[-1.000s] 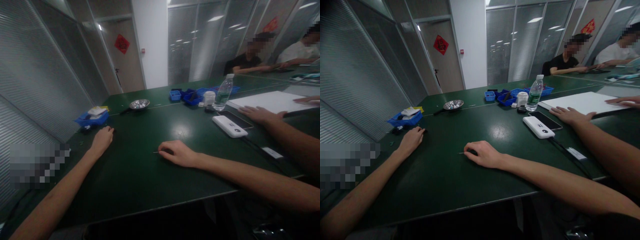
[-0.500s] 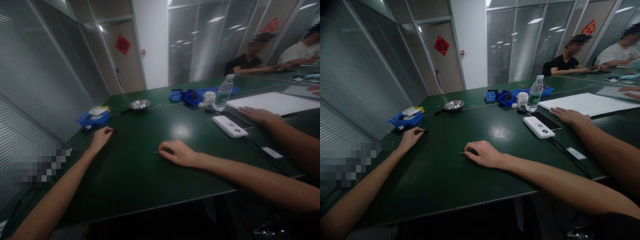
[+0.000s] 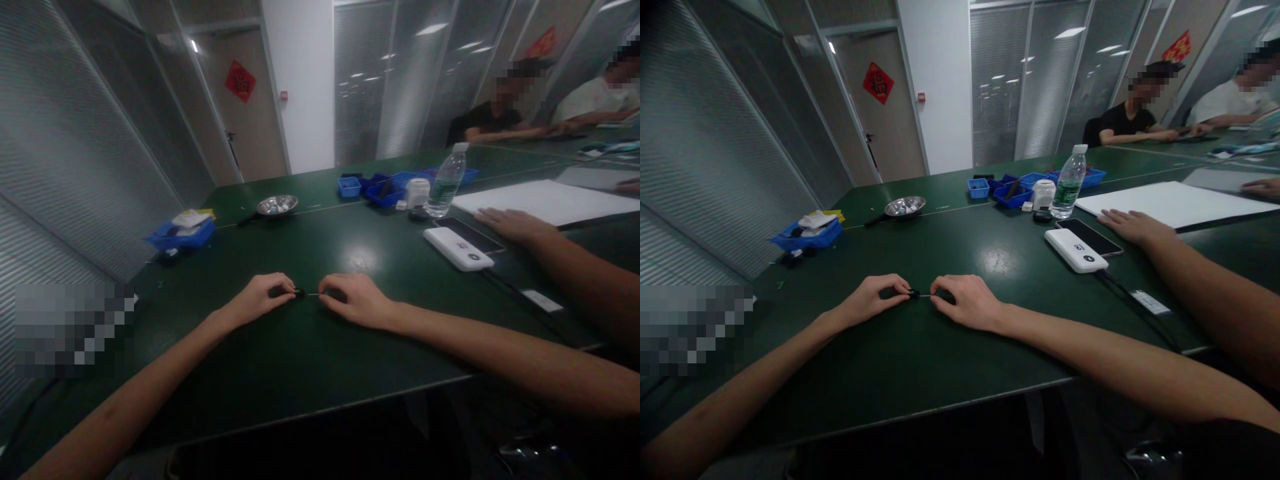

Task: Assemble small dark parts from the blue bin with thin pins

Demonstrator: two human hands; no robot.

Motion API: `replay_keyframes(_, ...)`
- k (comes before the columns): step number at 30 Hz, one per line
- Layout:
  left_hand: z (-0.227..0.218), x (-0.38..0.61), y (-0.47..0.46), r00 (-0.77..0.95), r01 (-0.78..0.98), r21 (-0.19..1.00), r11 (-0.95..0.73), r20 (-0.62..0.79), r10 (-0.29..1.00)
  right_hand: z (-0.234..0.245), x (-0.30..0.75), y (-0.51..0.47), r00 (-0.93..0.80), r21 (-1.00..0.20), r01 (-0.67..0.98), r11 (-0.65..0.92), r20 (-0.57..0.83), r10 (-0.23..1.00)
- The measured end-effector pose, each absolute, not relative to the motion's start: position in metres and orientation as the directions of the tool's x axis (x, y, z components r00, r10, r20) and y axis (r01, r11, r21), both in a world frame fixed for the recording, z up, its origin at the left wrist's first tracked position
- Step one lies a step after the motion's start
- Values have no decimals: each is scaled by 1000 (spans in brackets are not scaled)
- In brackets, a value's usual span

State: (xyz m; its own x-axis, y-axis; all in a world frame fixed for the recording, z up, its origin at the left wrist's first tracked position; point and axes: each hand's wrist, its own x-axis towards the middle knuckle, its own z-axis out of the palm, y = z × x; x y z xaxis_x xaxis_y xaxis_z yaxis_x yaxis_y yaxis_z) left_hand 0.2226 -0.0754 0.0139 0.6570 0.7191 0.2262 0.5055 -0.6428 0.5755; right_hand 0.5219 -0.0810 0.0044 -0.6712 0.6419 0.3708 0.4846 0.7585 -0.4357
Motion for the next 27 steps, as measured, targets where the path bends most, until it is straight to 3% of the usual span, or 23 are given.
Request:
replay_keyframes(5,15,223,-80,722,542,411,-733,219,656,2,521,-79,-673,-415,502,759,364,644)
replay_keyframes(12,11,230,-85,645,539,547,-640,221,732,0,522,-76,-692,-413,491,767,350,631)
replay_keyframes(23,4,230,-87,636,509,582,-635,243,733,0,520,-77,-714,-431,470,770,328,619)
replay_keyframes(27,8,234,-91,616,488,661,-571,203,761,0,520,-77,-720,-450,440,777,341,605)
